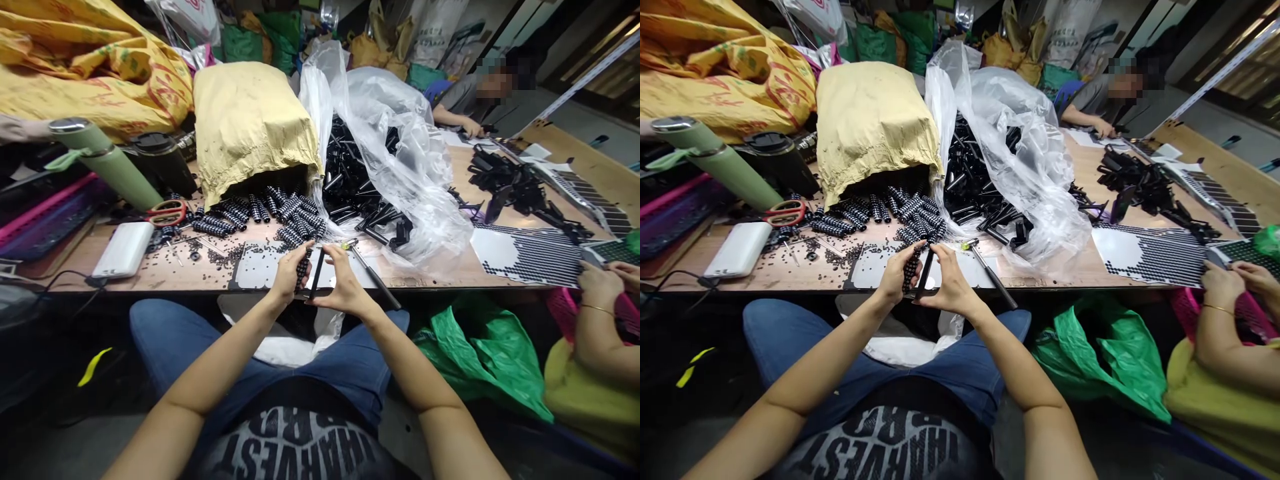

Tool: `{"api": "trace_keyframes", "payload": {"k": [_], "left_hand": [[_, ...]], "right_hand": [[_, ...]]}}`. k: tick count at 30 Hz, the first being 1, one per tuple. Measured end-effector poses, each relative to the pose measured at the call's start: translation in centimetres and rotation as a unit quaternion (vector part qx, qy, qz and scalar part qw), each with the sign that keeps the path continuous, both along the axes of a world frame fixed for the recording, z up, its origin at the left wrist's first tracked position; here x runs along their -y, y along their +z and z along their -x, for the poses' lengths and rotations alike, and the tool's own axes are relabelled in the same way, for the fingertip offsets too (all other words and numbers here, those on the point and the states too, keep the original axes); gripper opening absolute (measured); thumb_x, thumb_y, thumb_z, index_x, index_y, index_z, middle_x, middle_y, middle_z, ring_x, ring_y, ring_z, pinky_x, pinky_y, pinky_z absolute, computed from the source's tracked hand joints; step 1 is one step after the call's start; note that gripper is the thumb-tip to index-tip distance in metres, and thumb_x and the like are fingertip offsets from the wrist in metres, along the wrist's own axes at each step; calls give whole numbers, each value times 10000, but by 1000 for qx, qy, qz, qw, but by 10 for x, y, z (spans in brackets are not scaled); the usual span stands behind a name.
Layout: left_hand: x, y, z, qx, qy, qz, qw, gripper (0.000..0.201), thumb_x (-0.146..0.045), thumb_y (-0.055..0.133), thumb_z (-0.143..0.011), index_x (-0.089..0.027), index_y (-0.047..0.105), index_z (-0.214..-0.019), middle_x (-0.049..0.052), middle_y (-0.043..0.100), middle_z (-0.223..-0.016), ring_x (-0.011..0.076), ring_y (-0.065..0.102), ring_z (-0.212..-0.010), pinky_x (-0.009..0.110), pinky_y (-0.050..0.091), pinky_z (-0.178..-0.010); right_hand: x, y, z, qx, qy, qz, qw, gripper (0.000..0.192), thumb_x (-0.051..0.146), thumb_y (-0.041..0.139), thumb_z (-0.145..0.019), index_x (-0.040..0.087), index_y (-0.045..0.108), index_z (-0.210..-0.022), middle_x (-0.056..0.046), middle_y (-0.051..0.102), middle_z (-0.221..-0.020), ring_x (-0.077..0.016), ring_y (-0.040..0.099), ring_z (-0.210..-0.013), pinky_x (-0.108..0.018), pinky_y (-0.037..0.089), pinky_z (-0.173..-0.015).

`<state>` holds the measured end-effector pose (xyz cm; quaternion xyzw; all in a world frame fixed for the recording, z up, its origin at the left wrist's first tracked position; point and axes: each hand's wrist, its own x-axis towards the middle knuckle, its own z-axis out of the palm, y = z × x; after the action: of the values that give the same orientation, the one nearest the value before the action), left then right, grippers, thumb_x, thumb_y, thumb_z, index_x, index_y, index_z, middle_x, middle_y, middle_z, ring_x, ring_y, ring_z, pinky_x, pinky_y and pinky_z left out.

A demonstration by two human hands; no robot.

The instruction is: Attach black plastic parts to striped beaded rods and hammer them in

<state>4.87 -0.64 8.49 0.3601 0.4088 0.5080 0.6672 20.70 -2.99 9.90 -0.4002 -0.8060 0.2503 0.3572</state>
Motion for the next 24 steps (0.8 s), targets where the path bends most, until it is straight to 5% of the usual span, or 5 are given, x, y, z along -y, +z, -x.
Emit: {"api": "trace_keyframes", "payload": {"k": [6,12,18,22,24], "left_hand": [[4,4,-8,38,30,26,999,475,-420,640,-730,-109,652,-1089,-1,619,-632,129,560,-409,239,452,-385],[7,9,-15,40,13,82,996,467,-448,670,-714,-113,627,-1036,-24,566,-555,143,557,-380,241,460,-361],[-2,-8,-16,-11,-33,101,994,363,-453,571,-824,-114,643,-932,16,573,-595,141,566,-437,252,481,-416],[-5,-35,-18,-193,-22,-55,979,400,-378,513,-883,-130,622,-1178,90,628,-901,187,642,-742,338,552,-668],[-5,-51,-20,-338,-8,-190,922,443,-285,567,-852,-136,581,-1269,122,597,-1042,222,607,-942,382,520,-837]], "right_hand": [[-3,-1,9,14,57,-70,996,1011,216,748,-659,203,119,-1450,-184,290,-1464,-295,264,-1420,-503,275,-1167],[-3,-11,10,12,38,-40,998,1017,180,736,-615,188,136,-1436,-179,327,-1427,-293,328,-1382,-469,325,-1142],[-7,-31,9,4,3,19,1000,1065,230,783,-543,187,179,-1419,-173,321,-1409,-308,352,-1345,-489,380,-1092],[-13,-55,12,19,-57,21,998,1065,257,787,-532,172,196,-1415,-183,345,-1389,-322,357,-1326,-509,366,-1091],[-15,-66,12,49,-107,22,993,995,244,755,-583,134,214,-1410,-207,360,-1381,-331,342,-1331,-520,323,-1112]]}}
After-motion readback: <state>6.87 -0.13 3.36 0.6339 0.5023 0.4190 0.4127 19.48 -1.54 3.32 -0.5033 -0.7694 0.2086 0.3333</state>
